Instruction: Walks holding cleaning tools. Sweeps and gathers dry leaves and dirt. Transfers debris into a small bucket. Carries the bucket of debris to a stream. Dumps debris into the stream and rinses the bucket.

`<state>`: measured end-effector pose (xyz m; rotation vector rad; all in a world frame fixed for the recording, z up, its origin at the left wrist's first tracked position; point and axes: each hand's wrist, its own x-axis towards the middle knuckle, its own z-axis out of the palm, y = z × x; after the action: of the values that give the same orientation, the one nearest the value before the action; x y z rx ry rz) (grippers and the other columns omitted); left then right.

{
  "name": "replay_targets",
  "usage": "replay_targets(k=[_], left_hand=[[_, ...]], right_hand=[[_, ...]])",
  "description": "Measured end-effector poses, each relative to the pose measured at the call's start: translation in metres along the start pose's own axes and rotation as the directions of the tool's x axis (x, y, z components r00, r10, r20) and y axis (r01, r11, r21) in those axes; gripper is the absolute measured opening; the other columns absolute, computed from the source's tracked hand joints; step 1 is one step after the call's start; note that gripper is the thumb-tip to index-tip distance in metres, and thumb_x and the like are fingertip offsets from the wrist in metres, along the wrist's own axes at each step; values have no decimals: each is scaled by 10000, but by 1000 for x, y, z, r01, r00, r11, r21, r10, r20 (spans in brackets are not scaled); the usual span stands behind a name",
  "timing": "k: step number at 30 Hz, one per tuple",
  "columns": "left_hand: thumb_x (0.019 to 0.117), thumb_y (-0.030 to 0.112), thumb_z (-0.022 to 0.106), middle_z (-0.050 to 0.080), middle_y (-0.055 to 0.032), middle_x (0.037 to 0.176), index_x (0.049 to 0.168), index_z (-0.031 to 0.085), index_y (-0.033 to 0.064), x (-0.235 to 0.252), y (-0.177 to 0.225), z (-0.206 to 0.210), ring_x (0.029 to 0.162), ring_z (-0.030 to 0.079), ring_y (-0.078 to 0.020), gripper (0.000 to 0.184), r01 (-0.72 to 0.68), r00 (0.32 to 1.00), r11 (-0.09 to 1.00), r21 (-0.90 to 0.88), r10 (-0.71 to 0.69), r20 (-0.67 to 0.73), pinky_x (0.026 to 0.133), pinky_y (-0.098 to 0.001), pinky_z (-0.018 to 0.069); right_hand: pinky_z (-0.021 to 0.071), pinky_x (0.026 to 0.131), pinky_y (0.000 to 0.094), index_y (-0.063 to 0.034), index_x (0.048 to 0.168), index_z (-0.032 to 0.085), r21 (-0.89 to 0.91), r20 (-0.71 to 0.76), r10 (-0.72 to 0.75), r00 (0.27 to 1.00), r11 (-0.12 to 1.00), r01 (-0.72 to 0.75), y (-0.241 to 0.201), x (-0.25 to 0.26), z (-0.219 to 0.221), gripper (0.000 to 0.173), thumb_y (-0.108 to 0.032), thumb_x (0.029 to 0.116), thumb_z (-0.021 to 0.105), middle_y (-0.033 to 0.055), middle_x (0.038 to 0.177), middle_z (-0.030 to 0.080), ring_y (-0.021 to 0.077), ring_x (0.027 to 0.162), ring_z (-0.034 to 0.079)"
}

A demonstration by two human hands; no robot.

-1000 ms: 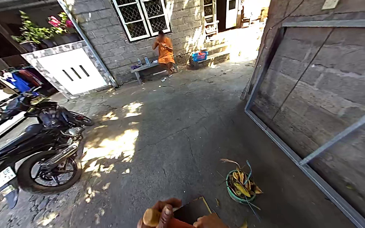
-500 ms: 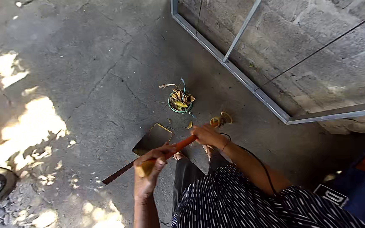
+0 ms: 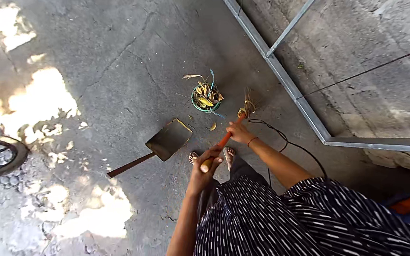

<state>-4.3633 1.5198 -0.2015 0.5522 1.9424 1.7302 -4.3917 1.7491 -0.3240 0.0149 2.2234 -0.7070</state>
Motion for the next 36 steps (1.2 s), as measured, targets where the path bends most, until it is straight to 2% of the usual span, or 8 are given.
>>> replay_targets(k=[4,8,13,19,26,30,34,36], left_hand=[[998,354,661,749,-59,1187,1015,750,85,-52,52,-69,1208,674,-206,284,62,997,993,97,-57,-49,1091,-411,526],[997,348,674,764,-26,1155,999,748,146,-95,86,-118,1199,686,-218,215,60,993,985,162,-43,-106,1106,-418,519],[1008,291,668,755,-15,1151,954,714,130,-128,101,-152,1210,674,-188,176,33,988,977,209,-1,-152,1103,-391,517],[1014,282,661,746,-79,1119,893,664,46,-166,110,-179,1220,663,-180,265,10,976,951,309,58,-211,1100,-369,514],[1020,343,649,751,-44,1164,919,662,108,-227,172,-224,1240,661,-221,256,-3,962,952,307,87,-260,1115,-435,516],[1014,367,651,760,-15,1147,920,704,137,-223,134,-237,1208,679,-213,254,-20,926,976,219,100,-364,1099,-421,527],[1011,302,650,754,-79,1137,928,714,53,-212,51,-228,1210,674,-227,270,-5,873,995,104,55,-485,1099,-432,520],[1008,257,655,754,-83,1136,927,710,38,-215,33,-227,1219,668,-213,240,-2,864,998,58,30,-503,1116,-416,504]], right_hand=[[466,972,649,92,1229,630,53,106,-167,980,985,162,-95,-17,18,331,-98,958,655,338,1377,530,500,1189,587],[491,940,609,75,1262,605,41,161,-273,948,962,270,-171,-18,35,334,-103,980,629,328,1414,493,475,1129,618],[496,935,559,75,1236,605,24,148,-387,910,921,388,-234,0,50,292,-90,995,596,321,1370,514,446,1114,625],[493,925,548,64,1197,634,1,136,-502,854,862,507,-298,19,74,263,-48,960,612,297,1288,557,426,1094,623],[512,826,548,57,1157,641,-104,214,-590,779,779,618,-376,-24,58,246,-73,950,614,285,1243,582,415,1010,651],[511,842,575,56,1161,652,-166,216,-502,837,826,538,-378,2,61,260,-38,919,628,282,1280,581,431,1045,645],[497,910,589,76,1172,657,-232,231,-370,900,877,420,-350,61,88,290,-5,894,644,296,1326,556,450,1114,617],[489,921,576,76,1194,641,-250,271,-339,901,879,406,-347,75,103,306,1,897,626,302,1348,532,449,1137,603]])
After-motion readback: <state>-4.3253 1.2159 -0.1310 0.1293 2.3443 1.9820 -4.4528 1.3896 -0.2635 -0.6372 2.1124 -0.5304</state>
